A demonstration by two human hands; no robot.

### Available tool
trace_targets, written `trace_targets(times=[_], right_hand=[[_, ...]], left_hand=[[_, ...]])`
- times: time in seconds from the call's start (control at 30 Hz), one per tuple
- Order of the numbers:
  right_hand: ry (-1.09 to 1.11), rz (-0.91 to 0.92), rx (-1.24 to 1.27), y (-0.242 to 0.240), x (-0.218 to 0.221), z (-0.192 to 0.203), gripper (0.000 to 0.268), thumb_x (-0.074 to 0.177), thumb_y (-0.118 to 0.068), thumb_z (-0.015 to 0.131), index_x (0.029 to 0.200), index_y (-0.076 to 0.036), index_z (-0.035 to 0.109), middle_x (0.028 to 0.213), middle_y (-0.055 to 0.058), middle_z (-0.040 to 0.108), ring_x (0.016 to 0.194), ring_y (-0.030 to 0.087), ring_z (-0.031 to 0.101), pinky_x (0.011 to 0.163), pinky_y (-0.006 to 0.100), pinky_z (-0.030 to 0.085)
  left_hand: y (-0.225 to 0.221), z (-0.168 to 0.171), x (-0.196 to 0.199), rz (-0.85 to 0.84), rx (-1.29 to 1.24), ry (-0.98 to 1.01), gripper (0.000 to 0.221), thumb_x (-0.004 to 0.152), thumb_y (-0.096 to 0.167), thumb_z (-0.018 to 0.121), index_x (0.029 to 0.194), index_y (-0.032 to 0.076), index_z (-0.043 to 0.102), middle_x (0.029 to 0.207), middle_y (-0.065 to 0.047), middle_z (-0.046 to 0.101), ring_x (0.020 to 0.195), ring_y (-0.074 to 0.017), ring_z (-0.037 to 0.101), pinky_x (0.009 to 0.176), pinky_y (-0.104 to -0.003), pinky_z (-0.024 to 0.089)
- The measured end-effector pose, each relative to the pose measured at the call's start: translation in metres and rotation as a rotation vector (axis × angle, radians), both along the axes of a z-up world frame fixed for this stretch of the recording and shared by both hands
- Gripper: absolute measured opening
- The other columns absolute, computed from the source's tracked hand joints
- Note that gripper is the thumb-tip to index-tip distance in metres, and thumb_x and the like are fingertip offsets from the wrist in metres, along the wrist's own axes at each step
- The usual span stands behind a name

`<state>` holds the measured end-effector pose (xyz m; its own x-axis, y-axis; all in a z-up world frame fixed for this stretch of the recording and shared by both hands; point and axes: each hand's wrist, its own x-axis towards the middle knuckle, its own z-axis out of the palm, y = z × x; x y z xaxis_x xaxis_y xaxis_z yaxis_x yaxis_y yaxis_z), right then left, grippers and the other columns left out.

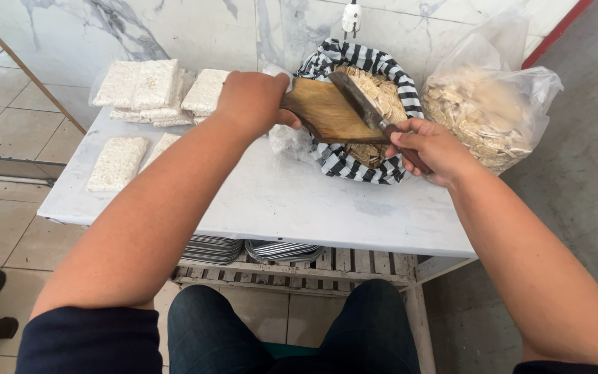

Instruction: The person slices a rectangular block of white food on a wooden cutting board using a knife. Sliced pieces are placed into a striped cloth-lined basket. The person handles the food block and knife throughout the clip.

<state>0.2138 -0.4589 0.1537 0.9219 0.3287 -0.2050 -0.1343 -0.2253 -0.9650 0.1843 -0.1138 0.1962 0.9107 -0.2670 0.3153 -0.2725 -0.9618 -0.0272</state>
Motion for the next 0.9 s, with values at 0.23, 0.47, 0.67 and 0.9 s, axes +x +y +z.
trace_targets(times=[0.23,0.47,0.67,0.9], right_hand=[[-0.002,-0.089,0.100,-0.005,0.022,-0.024,0.013,0.100,-0.015,0.059,0.109,-0.006,0.057,0.084,0.012,0.069,0.048,0.011,0.052,0.039,0.025,0.038],[0.033,-0.136,0.151,0.002,0.035,-0.042,0.012,0.102,-0.015,0.058,0.108,-0.005,0.056,0.085,0.015,0.068,0.050,0.013,0.052,0.039,0.026,0.039],[0.054,-0.165,0.174,0.004,0.047,-0.059,0.015,0.102,-0.019,0.058,0.107,-0.005,0.057,0.086,0.012,0.069,0.052,0.013,0.052,0.040,0.025,0.041],[0.020,-0.177,0.199,0.003,0.039,-0.069,0.017,0.101,-0.020,0.060,0.114,-0.010,0.058,0.089,0.010,0.069,0.052,0.014,0.051,0.042,0.025,0.041]], left_hand=[[0.023,0.003,-0.009,0.036,0.000,0.015,0.068,0.068,0.068,0.081,0.098,0.009,0.066,0.083,-0.009,0.073,0.087,-0.0305,0.071,0.073,-0.044,0.053],[0.061,0.006,-0.038,0.057,0.013,-0.022,0.068,0.069,0.069,0.080,0.098,0.010,0.067,0.082,-0.010,0.073,0.082,-0.0328,0.071,0.073,-0.045,0.053],[0.100,-0.007,-0.079,0.135,-0.099,0.070,0.065,0.069,0.065,0.081,0.104,0.011,0.068,0.088,-0.013,0.074,0.085,-0.0368,0.071,0.072,-0.049,0.053],[0.134,-0.076,-0.139,0.091,-0.357,0.149,0.060,0.065,0.057,0.085,0.102,0.012,0.070,0.090,-0.014,0.075,0.088,-0.0377,0.071,0.077,-0.048,0.054]])
